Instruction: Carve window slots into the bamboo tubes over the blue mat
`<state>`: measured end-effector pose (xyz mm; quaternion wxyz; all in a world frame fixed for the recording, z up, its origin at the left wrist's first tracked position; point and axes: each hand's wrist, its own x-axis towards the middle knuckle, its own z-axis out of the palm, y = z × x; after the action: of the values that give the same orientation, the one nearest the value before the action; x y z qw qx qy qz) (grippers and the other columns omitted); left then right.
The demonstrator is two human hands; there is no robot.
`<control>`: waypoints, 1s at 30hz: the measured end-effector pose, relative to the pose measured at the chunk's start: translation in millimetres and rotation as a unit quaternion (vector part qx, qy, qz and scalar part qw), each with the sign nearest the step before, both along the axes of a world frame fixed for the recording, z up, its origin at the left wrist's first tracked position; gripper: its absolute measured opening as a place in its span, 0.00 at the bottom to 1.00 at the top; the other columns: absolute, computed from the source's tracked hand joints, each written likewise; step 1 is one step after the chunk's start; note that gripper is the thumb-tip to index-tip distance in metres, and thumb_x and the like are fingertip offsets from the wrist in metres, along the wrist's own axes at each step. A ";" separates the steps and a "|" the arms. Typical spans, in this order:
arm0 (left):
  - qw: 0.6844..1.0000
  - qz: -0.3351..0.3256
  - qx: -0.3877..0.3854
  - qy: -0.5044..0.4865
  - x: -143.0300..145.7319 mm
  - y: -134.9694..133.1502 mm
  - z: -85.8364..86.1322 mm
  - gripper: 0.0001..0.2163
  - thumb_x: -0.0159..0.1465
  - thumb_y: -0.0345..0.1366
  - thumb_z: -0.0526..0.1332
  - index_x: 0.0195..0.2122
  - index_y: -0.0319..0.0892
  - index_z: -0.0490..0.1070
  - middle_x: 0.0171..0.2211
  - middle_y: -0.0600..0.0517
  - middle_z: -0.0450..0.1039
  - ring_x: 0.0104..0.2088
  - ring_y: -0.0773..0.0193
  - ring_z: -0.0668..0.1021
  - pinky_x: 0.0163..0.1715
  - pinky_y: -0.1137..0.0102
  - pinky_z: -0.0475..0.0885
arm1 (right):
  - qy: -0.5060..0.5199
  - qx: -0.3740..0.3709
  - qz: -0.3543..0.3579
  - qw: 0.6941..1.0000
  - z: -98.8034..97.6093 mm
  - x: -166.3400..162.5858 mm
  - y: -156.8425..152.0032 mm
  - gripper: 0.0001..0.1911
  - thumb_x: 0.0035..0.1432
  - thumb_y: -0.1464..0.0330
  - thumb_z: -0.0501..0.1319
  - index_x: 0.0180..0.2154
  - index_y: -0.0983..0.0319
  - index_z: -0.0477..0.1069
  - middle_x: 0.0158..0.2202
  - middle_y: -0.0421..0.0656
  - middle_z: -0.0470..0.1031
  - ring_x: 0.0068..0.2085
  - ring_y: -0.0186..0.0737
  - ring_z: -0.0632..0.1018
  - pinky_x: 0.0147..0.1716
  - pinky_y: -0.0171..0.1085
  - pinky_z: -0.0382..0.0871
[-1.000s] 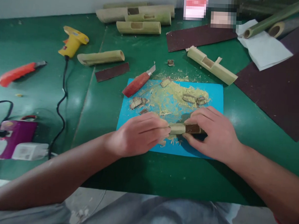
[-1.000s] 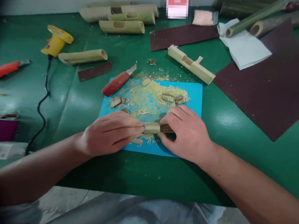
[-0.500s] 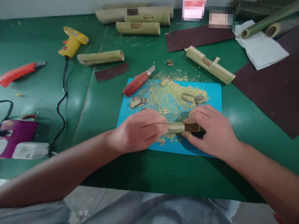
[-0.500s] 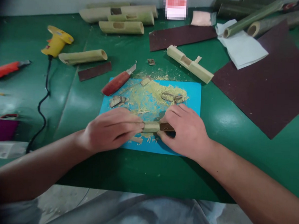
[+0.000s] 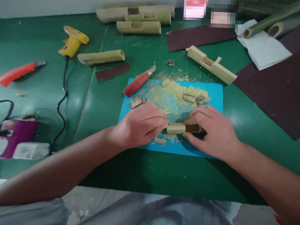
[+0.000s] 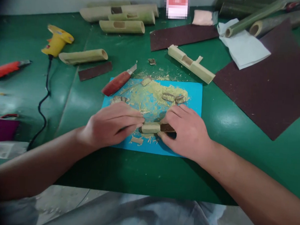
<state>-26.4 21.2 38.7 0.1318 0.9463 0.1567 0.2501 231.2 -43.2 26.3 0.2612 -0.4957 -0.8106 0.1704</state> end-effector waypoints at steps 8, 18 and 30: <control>0.999 -0.013 -0.031 0.007 -0.7 2.4 1.2 0.05 0.73 0.29 0.59 0.44 0.43 0.75 0.40 0.50 0.83 0.40 0.62 0.83 0.43 0.67 0.76 | -0.007 -0.007 -0.005 1.000 0.7 -0.5 -0.5 0.09 0.63 0.61 0.63 0.35 0.59 0.72 0.39 0.48 0.79 0.40 0.49 0.75 0.38 0.47 0.66; 0.999 -0.006 -0.044 0.003 0.5 5.2 0.7 0.06 0.73 0.31 0.59 0.42 0.45 0.76 0.40 0.50 0.83 0.39 0.62 0.83 0.43 0.66 0.76 | -0.013 -0.024 -0.006 1.000 2.2 -0.4 -0.8 0.07 0.63 0.60 0.64 0.36 0.56 0.72 0.39 0.46 0.78 0.41 0.48 0.75 0.39 0.47 0.66; 0.996 -0.003 -0.085 0.010 4.7 7.1 -0.5 0.06 0.73 0.31 0.59 0.40 0.45 0.75 0.39 0.50 0.83 0.39 0.63 0.83 0.43 0.66 0.75 | -0.008 -0.015 -0.004 1.000 1.1 -0.5 -0.8 0.08 0.63 0.61 0.64 0.36 0.58 0.72 0.39 0.47 0.78 0.40 0.49 0.75 0.38 0.47 0.66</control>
<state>-21.8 28.3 38.2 0.2111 0.9346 0.1754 0.2262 230.7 -44.0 27.3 0.2476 -0.5041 -0.8082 0.1774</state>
